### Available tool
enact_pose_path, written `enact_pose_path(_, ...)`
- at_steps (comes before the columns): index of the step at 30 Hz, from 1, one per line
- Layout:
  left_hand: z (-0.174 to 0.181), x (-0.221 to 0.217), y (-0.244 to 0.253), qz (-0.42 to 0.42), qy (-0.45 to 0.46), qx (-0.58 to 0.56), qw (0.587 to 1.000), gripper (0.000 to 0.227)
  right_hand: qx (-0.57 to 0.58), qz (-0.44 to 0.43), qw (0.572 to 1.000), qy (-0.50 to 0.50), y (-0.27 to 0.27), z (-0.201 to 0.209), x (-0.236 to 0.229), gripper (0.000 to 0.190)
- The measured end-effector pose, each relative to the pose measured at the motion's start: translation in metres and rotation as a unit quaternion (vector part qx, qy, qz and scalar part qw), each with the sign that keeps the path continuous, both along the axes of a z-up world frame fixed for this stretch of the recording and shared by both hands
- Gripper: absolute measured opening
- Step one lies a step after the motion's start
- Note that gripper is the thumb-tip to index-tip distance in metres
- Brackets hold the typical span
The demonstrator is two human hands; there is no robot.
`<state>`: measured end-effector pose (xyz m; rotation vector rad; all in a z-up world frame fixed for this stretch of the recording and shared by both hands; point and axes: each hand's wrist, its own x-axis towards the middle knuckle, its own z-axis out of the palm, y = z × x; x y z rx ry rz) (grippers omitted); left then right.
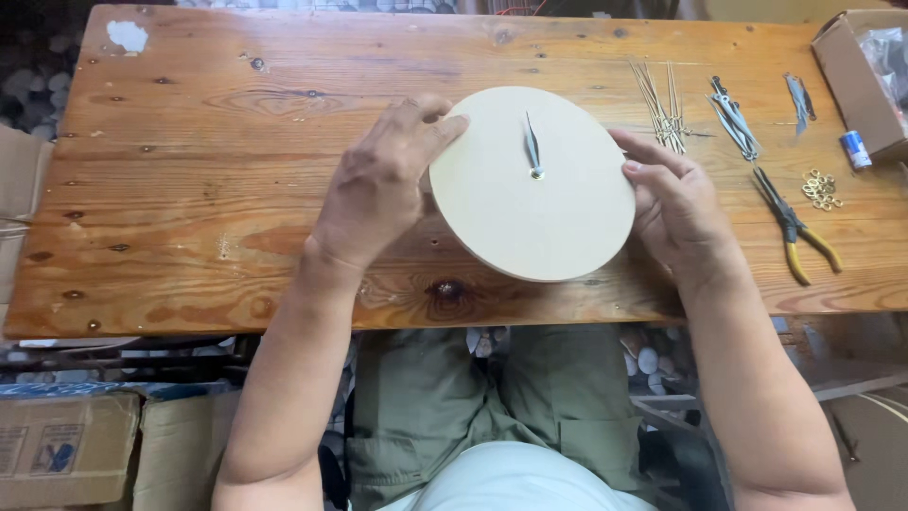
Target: The person assembles a clock mechanism on a round wooden board. They insert a metal spindle into the center, attach a metal hand, and secure it with a small nut. The person repeatedly adjusts and tests the hand's movement.
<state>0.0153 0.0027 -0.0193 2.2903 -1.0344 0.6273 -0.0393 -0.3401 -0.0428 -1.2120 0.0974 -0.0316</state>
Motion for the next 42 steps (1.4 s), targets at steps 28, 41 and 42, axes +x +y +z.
enact_pose_path(28,-0.055,0.094,0.0,0.004,-0.185,0.166,0.969,0.043,-0.205,0.222,0.951,0.057,0.027,0.028,-0.027,0.101)
enact_pose_path(41,-0.024,0.089,-0.026,0.089,-0.08,0.139,0.983,0.035,-0.482,0.165,0.847,0.151,0.051,0.064,-0.056,0.09)
enact_pose_path(42,-0.018,0.083,-0.028,0.08,-0.04,0.054,0.995,0.021,-0.508,0.157,0.834,0.146,0.052,0.063,-0.058,0.084)
